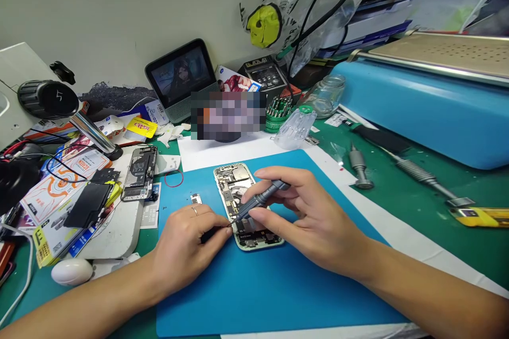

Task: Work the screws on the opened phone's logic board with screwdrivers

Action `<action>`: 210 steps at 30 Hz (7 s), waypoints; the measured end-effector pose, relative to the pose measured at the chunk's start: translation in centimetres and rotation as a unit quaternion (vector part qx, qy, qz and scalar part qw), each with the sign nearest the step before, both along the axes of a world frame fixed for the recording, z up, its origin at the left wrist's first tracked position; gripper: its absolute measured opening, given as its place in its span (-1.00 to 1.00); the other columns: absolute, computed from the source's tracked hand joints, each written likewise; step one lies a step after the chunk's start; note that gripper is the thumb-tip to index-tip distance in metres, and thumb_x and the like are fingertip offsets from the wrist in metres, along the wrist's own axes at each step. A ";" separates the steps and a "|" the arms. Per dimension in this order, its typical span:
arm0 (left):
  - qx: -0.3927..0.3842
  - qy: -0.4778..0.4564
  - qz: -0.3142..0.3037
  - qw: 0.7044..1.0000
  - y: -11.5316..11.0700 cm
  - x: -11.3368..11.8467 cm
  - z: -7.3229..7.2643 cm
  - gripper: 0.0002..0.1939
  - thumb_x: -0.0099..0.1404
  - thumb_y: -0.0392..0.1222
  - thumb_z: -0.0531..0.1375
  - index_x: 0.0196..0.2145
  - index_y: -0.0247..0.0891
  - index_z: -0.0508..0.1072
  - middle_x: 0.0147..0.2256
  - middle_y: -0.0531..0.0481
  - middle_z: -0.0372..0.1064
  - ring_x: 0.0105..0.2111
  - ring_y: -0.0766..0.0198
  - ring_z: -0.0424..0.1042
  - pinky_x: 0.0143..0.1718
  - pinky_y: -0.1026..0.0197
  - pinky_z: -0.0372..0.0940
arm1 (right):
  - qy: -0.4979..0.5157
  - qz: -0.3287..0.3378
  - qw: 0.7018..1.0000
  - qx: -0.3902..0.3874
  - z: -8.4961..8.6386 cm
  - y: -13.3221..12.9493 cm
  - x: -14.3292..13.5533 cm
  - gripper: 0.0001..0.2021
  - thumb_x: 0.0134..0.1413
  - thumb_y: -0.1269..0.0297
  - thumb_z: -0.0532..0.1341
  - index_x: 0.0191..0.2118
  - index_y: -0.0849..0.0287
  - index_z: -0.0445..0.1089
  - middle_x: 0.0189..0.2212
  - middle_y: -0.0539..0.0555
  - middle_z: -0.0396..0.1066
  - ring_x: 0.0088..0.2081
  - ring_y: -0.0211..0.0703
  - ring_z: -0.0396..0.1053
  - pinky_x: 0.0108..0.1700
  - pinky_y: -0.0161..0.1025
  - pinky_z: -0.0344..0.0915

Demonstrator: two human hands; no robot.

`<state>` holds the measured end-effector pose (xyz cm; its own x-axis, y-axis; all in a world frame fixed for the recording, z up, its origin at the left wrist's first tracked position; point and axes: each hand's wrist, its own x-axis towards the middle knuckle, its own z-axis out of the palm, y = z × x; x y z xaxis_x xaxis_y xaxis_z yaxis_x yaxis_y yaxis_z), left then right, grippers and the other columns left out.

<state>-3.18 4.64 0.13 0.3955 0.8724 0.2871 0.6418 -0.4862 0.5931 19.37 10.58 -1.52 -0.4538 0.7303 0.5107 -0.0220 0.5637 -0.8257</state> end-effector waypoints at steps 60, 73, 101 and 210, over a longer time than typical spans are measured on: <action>0.134 0.121 -0.110 0.977 -1.4 1.2 -0.2 -0.64 0.50 -0.17 0.00 -0.09 -0.41 0.55 -0.58 0.06 0.36 -0.68 0.24 0.29 -0.69 0.12 0.11 | -0.054 -0.006 0.980 0.192 -0.1 0.3 -0.1 -0.42 0.23 0.49 0.28 0.31 -0.02 0.22 -0.10 0.05 0.61 -0.25 -0.19 0.60 -0.22 -0.31 0.59; 0.128 0.109 -0.113 0.979 -1.3 1.1 -0.3 -0.64 0.49 -0.19 0.02 -0.16 -0.42 0.58 -0.57 0.05 0.35 -0.67 0.22 0.27 -0.67 0.11 0.12 | -0.095 0.044 0.955 0.276 0.9 0.2 0.1 -0.42 0.30 0.56 0.14 0.38 0.17 0.12 -0.05 0.20 0.59 -0.02 -0.11 0.56 0.05 -0.17 0.52; 0.113 0.097 -0.113 0.982 -1.2 1.2 -0.2 -0.68 0.48 -0.21 0.03 -0.28 -0.33 0.54 -0.58 0.06 0.33 -0.66 0.23 0.25 -0.65 0.10 0.10 | -0.073 0.040 0.952 0.296 0.9 0.4 -0.7 -0.43 0.28 0.56 0.18 0.34 0.13 0.14 -0.18 0.13 0.56 -0.17 -0.13 0.54 -0.10 -0.16 0.52; 0.041 0.082 -0.128 0.988 -0.9 1.0 0.2 -0.72 0.48 -0.27 0.03 -0.30 -0.29 0.51 -0.52 0.00 0.44 -0.59 0.23 0.40 -0.57 0.13 0.13 | -0.085 0.096 0.945 0.302 1.7 0.2 -0.6 -0.68 0.42 0.57 0.02 0.19 0.24 0.24 -0.12 0.14 0.60 -0.04 -0.24 0.52 0.08 -0.22 0.45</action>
